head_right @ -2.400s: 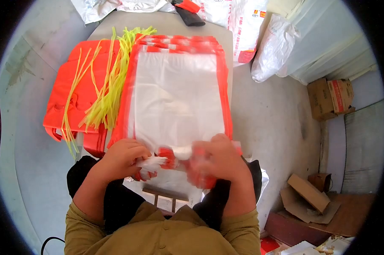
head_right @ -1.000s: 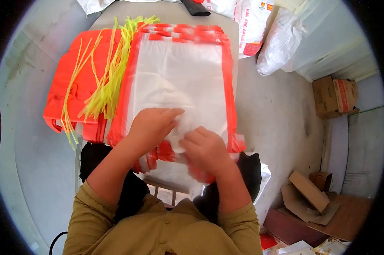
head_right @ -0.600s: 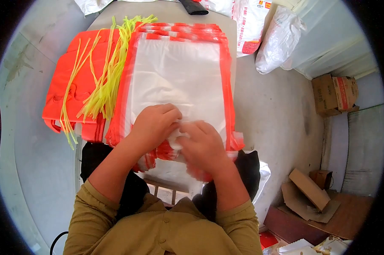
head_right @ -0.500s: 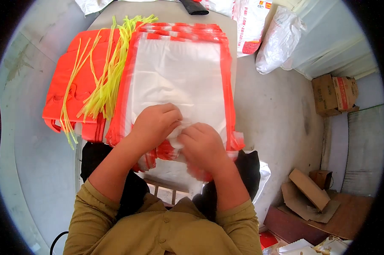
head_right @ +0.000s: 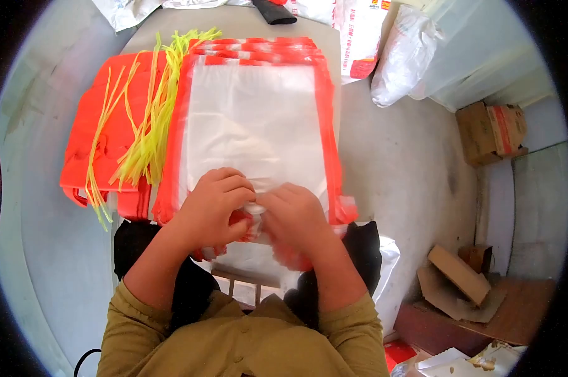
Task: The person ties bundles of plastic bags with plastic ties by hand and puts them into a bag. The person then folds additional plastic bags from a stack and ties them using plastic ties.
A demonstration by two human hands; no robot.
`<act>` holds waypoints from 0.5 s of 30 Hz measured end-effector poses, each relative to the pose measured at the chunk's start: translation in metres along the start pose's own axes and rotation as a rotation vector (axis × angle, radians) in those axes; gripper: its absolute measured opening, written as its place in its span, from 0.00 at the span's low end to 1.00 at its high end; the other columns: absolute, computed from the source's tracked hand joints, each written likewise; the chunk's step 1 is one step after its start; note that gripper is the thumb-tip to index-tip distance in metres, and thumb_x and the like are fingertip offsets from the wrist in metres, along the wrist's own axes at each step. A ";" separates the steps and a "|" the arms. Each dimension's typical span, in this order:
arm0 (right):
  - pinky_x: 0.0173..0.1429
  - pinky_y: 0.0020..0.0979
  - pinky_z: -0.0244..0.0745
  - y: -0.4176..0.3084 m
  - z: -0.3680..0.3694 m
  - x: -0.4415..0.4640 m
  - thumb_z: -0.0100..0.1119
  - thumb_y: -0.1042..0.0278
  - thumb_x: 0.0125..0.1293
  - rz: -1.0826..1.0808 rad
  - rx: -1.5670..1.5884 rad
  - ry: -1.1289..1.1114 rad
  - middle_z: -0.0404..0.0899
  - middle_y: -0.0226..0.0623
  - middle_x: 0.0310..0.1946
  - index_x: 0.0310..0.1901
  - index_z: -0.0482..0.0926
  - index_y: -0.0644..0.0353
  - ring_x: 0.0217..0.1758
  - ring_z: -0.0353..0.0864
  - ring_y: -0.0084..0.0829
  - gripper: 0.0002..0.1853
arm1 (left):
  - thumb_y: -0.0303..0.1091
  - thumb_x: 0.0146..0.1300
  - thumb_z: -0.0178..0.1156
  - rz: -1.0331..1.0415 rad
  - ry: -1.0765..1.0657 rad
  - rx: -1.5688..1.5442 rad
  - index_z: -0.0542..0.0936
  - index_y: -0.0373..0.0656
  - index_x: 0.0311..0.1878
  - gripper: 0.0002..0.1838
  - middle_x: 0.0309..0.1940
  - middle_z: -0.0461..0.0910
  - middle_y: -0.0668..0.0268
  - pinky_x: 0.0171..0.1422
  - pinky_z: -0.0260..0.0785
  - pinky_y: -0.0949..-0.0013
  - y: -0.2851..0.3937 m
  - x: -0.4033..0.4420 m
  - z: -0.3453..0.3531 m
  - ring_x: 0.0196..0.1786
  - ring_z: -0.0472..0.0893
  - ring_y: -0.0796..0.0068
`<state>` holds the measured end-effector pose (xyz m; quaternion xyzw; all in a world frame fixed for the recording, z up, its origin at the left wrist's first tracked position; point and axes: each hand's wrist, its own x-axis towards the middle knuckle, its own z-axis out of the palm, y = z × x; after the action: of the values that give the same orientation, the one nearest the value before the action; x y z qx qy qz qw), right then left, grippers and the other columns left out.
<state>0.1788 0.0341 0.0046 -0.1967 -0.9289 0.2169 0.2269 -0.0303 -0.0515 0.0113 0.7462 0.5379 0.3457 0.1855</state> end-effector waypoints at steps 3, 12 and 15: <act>0.47 0.40 0.82 -0.004 -0.006 0.002 0.67 0.77 0.56 0.073 0.034 -0.007 0.85 0.40 0.38 0.44 0.85 0.61 0.41 0.84 0.44 0.12 | 0.23 0.48 0.67 0.018 0.009 0.089 0.84 0.41 0.39 0.12 0.44 0.86 0.64 0.64 0.73 0.54 -0.003 0.002 0.006 0.56 0.83 0.56; 0.55 0.30 0.79 0.031 -0.049 -0.024 0.65 0.69 0.76 0.694 0.258 0.342 0.85 0.34 0.50 0.58 0.83 0.64 0.47 0.81 0.26 0.14 | 0.22 0.47 0.64 -0.045 0.130 -0.046 0.81 0.38 0.35 0.10 0.34 0.84 0.55 0.53 0.75 0.49 -0.012 0.006 0.014 0.44 0.83 0.47; 0.60 0.37 0.80 0.037 -0.051 -0.034 0.65 0.65 0.73 0.742 0.242 0.295 0.85 0.42 0.56 0.59 0.83 0.60 0.53 0.85 0.38 0.16 | 0.21 0.50 0.63 -0.069 0.134 -0.102 0.81 0.36 0.38 0.10 0.36 0.85 0.53 0.54 0.75 0.49 -0.009 0.006 0.012 0.45 0.82 0.45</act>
<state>0.2422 0.0652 0.0161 -0.5190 -0.7203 0.3610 0.2855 -0.0268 -0.0416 -0.0015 0.6920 0.5563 0.4149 0.1988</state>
